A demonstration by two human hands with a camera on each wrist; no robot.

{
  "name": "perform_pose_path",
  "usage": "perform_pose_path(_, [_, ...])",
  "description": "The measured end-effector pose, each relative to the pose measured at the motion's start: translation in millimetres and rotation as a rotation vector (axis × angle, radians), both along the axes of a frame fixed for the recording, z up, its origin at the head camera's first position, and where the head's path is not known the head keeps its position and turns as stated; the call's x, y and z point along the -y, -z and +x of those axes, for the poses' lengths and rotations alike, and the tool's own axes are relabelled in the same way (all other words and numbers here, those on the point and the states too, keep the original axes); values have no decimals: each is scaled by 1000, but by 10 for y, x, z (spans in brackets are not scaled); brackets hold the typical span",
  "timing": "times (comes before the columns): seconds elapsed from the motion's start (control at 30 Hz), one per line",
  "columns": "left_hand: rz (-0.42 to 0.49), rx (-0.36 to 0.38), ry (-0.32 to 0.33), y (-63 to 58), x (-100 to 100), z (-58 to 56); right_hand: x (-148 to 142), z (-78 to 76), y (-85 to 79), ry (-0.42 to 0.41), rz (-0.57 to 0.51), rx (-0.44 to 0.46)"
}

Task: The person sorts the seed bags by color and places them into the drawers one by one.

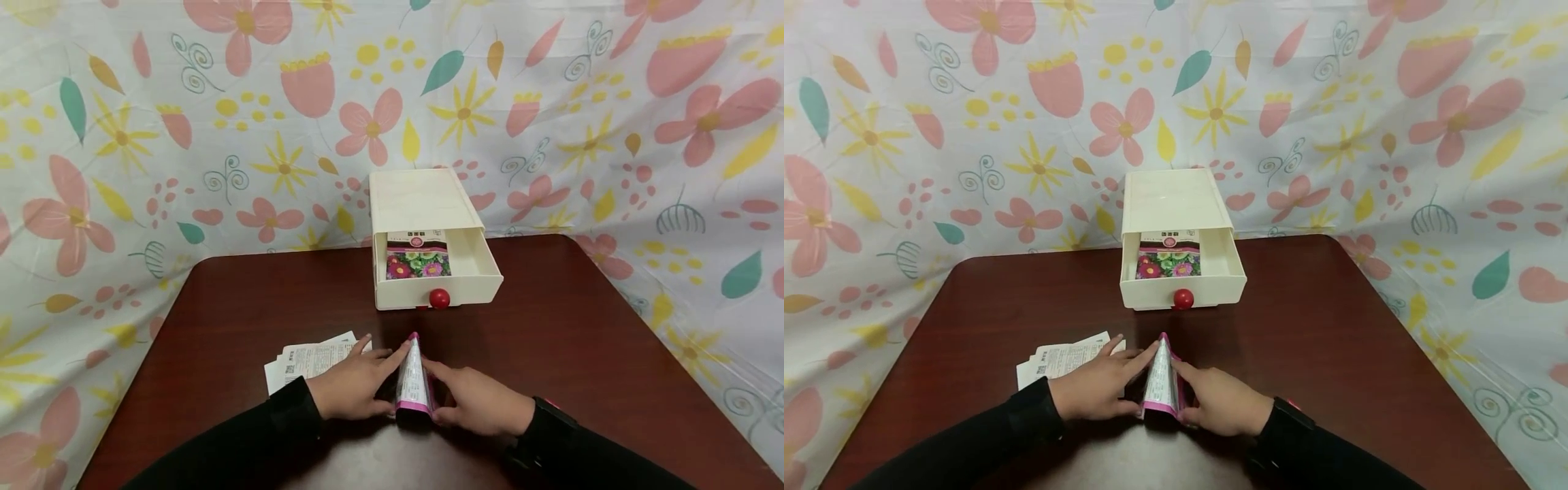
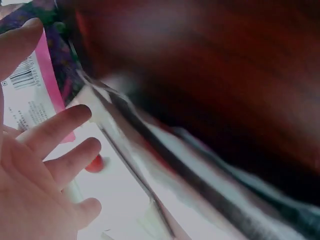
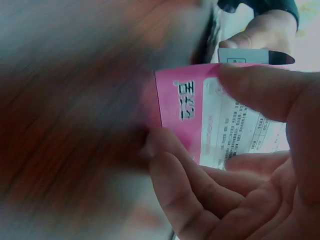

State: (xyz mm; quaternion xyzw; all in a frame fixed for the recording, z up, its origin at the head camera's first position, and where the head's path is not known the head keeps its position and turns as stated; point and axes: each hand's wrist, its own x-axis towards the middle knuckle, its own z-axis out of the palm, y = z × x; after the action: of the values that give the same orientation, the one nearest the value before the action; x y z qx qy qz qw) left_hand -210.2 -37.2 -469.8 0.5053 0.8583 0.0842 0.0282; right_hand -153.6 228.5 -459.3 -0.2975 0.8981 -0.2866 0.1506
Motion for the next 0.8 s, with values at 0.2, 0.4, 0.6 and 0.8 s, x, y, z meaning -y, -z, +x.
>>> perform_pose_path(0.2, [87,82,25,-46,-36,104,50,31,-91,-61,-65,26])
perform_pose_path(0.4, [160,99,45,-75,25,192,73,87,-105,-62,-228,112])
perform_pose_path(0.6, [222,108,81,-163,78,318,81,145,-126,-49,-481,338])
perform_pose_path(0.8, [256,86,97,-253,89,396,93,191,-194,-22,-552,414])
